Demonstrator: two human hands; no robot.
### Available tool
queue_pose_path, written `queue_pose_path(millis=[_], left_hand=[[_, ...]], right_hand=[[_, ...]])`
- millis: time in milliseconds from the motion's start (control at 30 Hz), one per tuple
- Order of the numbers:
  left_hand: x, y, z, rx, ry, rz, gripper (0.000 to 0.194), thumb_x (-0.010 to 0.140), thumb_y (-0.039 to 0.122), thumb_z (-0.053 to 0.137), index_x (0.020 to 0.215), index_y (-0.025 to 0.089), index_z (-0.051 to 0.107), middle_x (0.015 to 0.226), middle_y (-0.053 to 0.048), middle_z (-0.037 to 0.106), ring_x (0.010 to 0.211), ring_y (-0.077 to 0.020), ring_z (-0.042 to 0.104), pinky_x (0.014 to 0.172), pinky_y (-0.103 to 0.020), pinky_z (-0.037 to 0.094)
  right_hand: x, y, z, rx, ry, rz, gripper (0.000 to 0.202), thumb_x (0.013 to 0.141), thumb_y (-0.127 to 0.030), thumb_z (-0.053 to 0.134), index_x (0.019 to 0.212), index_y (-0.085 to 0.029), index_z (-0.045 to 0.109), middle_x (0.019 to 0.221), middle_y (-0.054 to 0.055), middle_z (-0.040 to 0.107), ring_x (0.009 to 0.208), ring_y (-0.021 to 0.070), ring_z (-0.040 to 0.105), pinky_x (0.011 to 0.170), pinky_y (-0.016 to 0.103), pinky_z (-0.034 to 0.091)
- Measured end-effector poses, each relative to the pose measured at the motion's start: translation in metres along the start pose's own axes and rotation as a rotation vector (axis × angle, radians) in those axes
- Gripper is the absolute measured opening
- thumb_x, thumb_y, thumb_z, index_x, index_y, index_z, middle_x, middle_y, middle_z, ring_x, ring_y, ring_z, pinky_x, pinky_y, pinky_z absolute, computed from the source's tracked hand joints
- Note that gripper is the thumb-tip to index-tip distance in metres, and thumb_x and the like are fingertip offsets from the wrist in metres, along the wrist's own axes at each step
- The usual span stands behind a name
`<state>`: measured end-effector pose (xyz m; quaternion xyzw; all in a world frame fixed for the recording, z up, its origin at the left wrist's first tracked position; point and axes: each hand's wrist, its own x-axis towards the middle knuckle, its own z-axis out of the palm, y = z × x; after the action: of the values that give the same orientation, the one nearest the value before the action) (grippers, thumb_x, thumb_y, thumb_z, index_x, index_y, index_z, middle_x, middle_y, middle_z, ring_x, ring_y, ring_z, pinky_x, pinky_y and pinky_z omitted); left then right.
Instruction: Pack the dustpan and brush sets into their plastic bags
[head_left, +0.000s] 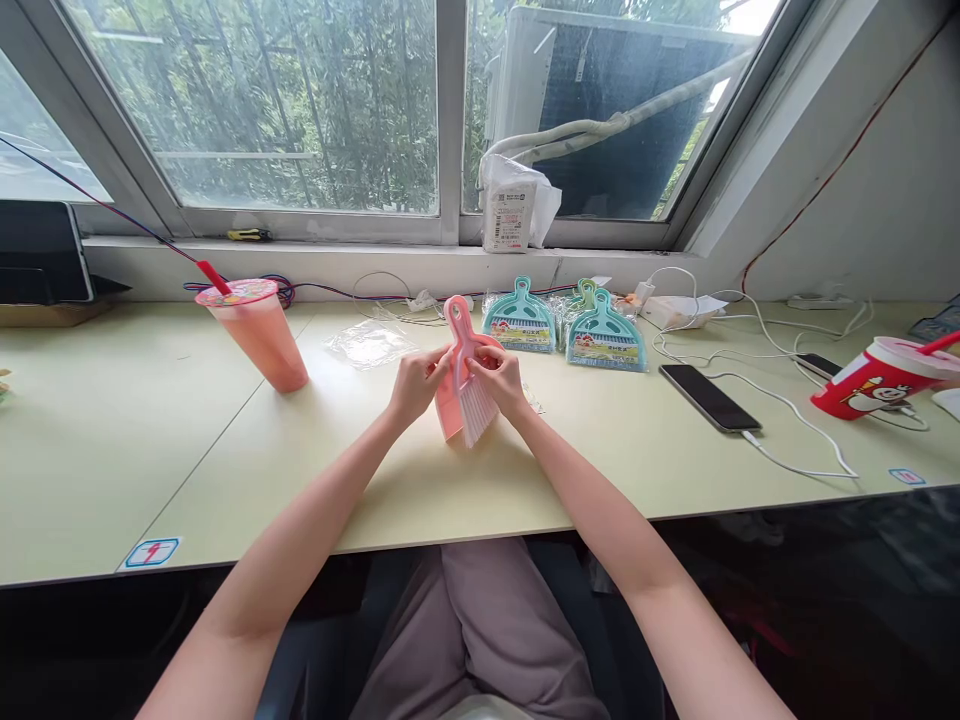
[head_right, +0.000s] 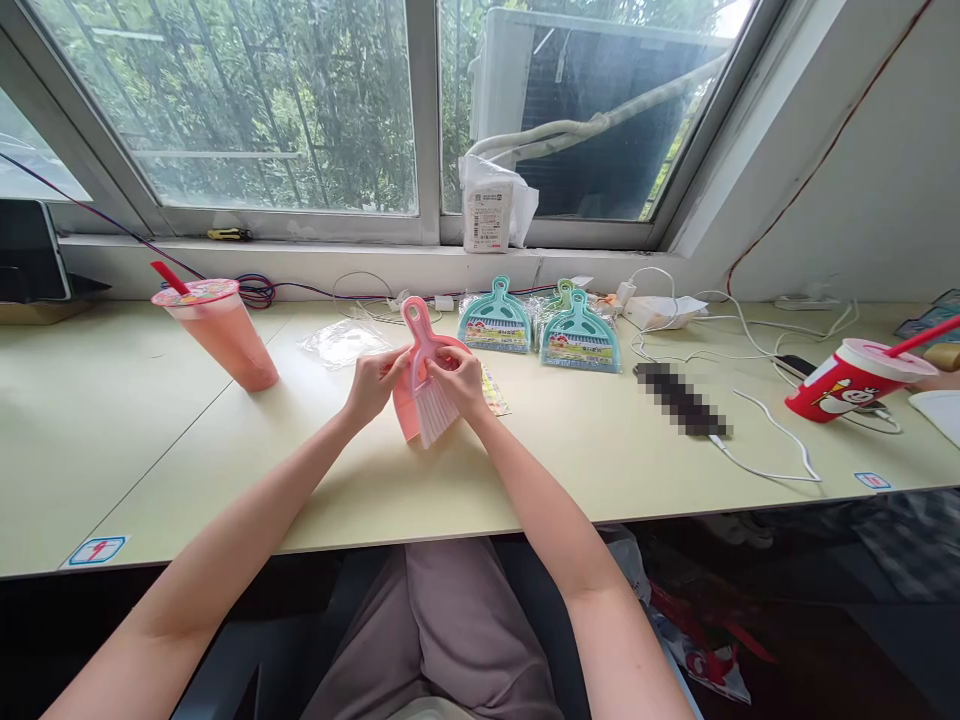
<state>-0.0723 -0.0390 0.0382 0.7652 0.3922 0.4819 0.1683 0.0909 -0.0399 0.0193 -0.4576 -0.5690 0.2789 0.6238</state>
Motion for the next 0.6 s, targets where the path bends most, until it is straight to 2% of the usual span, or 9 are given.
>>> queue_pose_path(millis=[200, 433, 533, 600], left_hand=[[0.001, -0.002, 0.0, 0.016, 0.013, 0.001, 0.05, 0.092, 0.048, 0.043, 0.106, 0.015, 0.077, 0.061, 0.001, 0.055, 0.056, -0.0108, 0.039, 0.056, -0.022, 0.036], [0.001, 0.0, 0.005, 0.004, 0.006, 0.028, 0.048, 0.092, 0.048, 0.043, 0.098, 0.015, 0.077, 0.06, 0.002, 0.053, 0.055, -0.0106, 0.039, 0.055, -0.023, 0.033], [0.003, -0.01, 0.004, 0.005, 0.024, -0.009, 0.042, 0.09, 0.047, 0.046, 0.086, 0.016, 0.074, 0.058, 0.003, 0.047, 0.055, -0.0099, 0.034, 0.054, -0.023, 0.029], [0.008, -0.027, -0.008, 0.025, 0.118, -0.075, 0.04, 0.088, 0.045, 0.048, 0.066, 0.017, 0.065, 0.053, 0.004, 0.037, 0.053, -0.0096, 0.028, 0.053, -0.025, 0.025]], right_hand=[[0.001, -0.002, -0.001, -0.032, -0.004, -0.014, 0.028, 0.066, -0.046, 0.067, 0.069, -0.019, 0.062, 0.066, 0.0, 0.058, 0.061, 0.0132, 0.049, 0.058, 0.028, 0.042], [-0.001, -0.005, -0.001, -0.061, -0.001, -0.016, 0.03, 0.067, -0.048, 0.067, 0.068, -0.019, 0.062, 0.066, 0.001, 0.058, 0.063, 0.0141, 0.052, 0.058, 0.027, 0.043], [-0.001, -0.009, -0.002, -0.031, -0.006, -0.002, 0.031, 0.069, -0.05, 0.066, 0.067, -0.019, 0.059, 0.065, 0.001, 0.057, 0.062, 0.0141, 0.052, 0.057, 0.027, 0.044], [0.0, -0.015, -0.007, 0.044, 0.027, -0.002, 0.034, 0.074, -0.053, 0.06, 0.067, -0.02, 0.054, 0.066, 0.001, 0.055, 0.061, 0.0139, 0.05, 0.056, 0.028, 0.044]])
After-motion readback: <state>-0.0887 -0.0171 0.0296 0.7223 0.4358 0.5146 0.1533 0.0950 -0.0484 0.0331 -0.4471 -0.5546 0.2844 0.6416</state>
